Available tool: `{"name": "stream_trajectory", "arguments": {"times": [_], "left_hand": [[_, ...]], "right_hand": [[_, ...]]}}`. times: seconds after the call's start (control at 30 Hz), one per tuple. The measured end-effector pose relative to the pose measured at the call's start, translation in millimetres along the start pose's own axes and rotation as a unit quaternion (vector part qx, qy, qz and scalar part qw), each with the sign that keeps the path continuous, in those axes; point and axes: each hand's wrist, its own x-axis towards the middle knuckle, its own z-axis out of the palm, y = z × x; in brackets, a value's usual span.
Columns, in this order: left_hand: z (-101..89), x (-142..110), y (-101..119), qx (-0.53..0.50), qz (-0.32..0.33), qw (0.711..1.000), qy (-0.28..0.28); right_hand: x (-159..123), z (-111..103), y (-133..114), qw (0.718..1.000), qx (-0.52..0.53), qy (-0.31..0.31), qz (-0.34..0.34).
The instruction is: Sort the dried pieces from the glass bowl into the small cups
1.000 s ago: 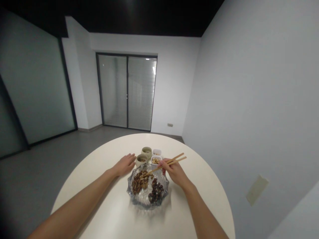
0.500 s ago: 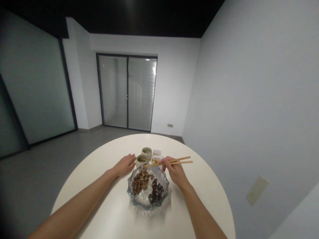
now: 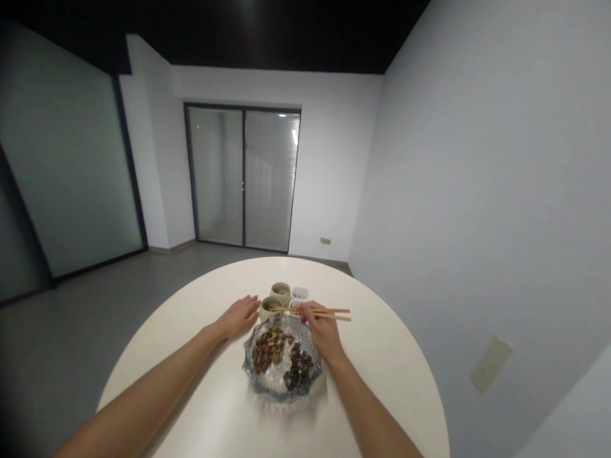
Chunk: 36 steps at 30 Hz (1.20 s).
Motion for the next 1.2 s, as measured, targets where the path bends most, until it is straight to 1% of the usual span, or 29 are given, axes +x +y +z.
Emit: {"name": "stream_trajectory", "arguments": {"times": [0.07,0.13,0.27,0.4,0.47,0.53,0.63,0.73,0.8,0.97,1.2], "left_hand": [[-0.5,0,0,-0.002,0.0,1.0,0.0],[-0.8,-1,0,-0.004,0.0,1.0,-0.001],[0.5,-1,-1,-0.009,-0.001,1.0,0.004],[2.9,0,-2,-0.015,-0.003,1.0,0.005],[3.8,1,-3,-0.013,0.0,1.0,0.004],[3.9,1,-3,-0.009,0.003,1.0,0.001],[3.3,1,-2,-0.009,-0.002,1.0,-0.005],[2.5,1,-2,-0.009,-0.006,1.0,-0.002],[2.0,0,-1,-0.009,-0.002,1.0,0.0],[0.7,-1,0,-0.009,-0.001,1.0,0.0],[-1.5,-1,0,-0.013,0.003,1.0,0.004]], "right_hand": [[0,-1,0,1.0,-0.013,-0.014,0.007],[1,-2,0,0.999,-0.024,-0.014,0.015],[2,-6,0,0.999,-0.033,-0.001,0.021],[5,-14,-1,0.999,-0.032,0.028,0.004],[6,-20,-2,0.999,-0.023,0.032,-0.003],[7,-25,-4,1.0,-0.009,0.018,-0.002],[5,-27,-6,0.999,0.01,-0.032,0.002],[2,-23,-9,0.996,0.021,-0.081,0.009],[0,-19,-11,0.994,0.021,-0.102,0.018],[-2,-13,-14,0.992,0.011,-0.116,0.036],[0,-17,-9,0.992,-0.019,-0.12,0.037]]}}
